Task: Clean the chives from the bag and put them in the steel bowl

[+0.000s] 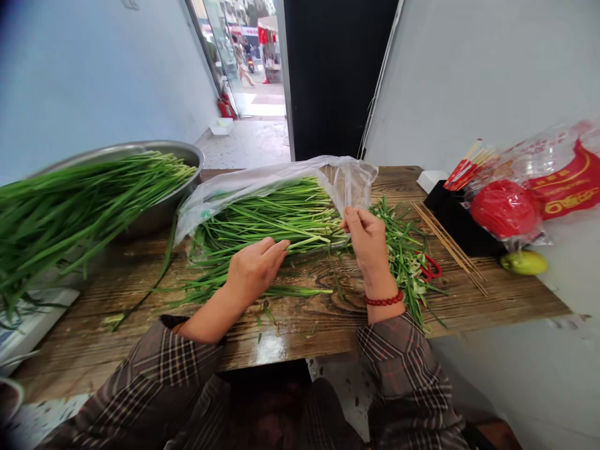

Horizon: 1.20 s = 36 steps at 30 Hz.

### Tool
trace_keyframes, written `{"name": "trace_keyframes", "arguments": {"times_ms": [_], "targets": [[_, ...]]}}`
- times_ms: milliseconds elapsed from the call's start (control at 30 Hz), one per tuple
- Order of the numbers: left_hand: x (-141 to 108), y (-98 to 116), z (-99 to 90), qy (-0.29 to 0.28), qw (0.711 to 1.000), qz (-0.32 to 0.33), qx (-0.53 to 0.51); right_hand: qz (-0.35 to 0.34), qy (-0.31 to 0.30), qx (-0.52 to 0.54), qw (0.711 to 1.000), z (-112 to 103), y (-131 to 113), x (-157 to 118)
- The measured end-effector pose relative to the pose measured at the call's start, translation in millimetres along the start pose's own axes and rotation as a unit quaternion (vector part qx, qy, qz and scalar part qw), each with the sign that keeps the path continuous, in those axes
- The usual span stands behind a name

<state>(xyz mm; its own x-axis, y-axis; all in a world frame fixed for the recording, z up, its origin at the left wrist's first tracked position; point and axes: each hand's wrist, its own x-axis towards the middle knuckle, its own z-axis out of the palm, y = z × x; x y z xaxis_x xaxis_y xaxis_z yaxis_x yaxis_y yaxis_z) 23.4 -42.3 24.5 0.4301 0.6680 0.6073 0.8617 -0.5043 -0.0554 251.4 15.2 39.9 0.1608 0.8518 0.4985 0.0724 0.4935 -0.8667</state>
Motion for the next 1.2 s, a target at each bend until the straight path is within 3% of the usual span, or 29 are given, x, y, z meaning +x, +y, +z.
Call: {"name": "trace_keyframes", "arguments": {"times_ms": [133,233,300,367,467,533,600,667,833,900,1067,1200], "targets": [[2,-6,0.2,0.031,0.995,-0.051,-0.075,-0.070,0.068,-0.112,0.989,-11,0,7],[6,-11,-2.4,0.077,0.979,-0.117,-0.147,-0.123,0.059,-0.208,0.969,-11,-1,8],[7,-15,-5.4,0.101,0.965,-0.173,-0.171,-0.149,0.012,-0.230,0.962,-8,-3,6],[9,-17,-7.9,0.106,0.953,-0.215,-0.183,-0.170,-0.075,-0.240,0.953,-3,-5,2],[8,-19,-8.1,0.101,0.950,-0.215,-0.201,-0.197,-0.205,-0.296,0.912,4,-8,-4],[8,-20,-6.2,0.109,0.952,-0.193,-0.211,-0.203,-0.235,-0.357,0.881,7,-6,-6],[7,-21,-4.4,0.119,0.954,-0.168,-0.217,-0.202,-0.228,-0.394,0.867,8,-4,-7],[8,-21,-4.2,0.132,0.955,-0.151,-0.220,-0.206,-0.213,-0.369,0.881,8,-2,-6],[11,-17,-7.2,0.163,0.951,-0.111,-0.238,-0.188,-0.225,-0.180,0.939,11,-4,-8],[11,-15,-6.0,0.127,0.956,-0.085,-0.252,-0.161,-0.232,-0.140,0.949,15,-7,-10],[9,-12,1.5,-0.060,0.943,-0.088,-0.316,-0.093,-0.231,-0.100,0.963,22,-7,-16],[10,-13,2.8,-0.069,0.934,-0.153,-0.315,-0.004,-0.146,-0.053,0.988,21,1,-14]]}}
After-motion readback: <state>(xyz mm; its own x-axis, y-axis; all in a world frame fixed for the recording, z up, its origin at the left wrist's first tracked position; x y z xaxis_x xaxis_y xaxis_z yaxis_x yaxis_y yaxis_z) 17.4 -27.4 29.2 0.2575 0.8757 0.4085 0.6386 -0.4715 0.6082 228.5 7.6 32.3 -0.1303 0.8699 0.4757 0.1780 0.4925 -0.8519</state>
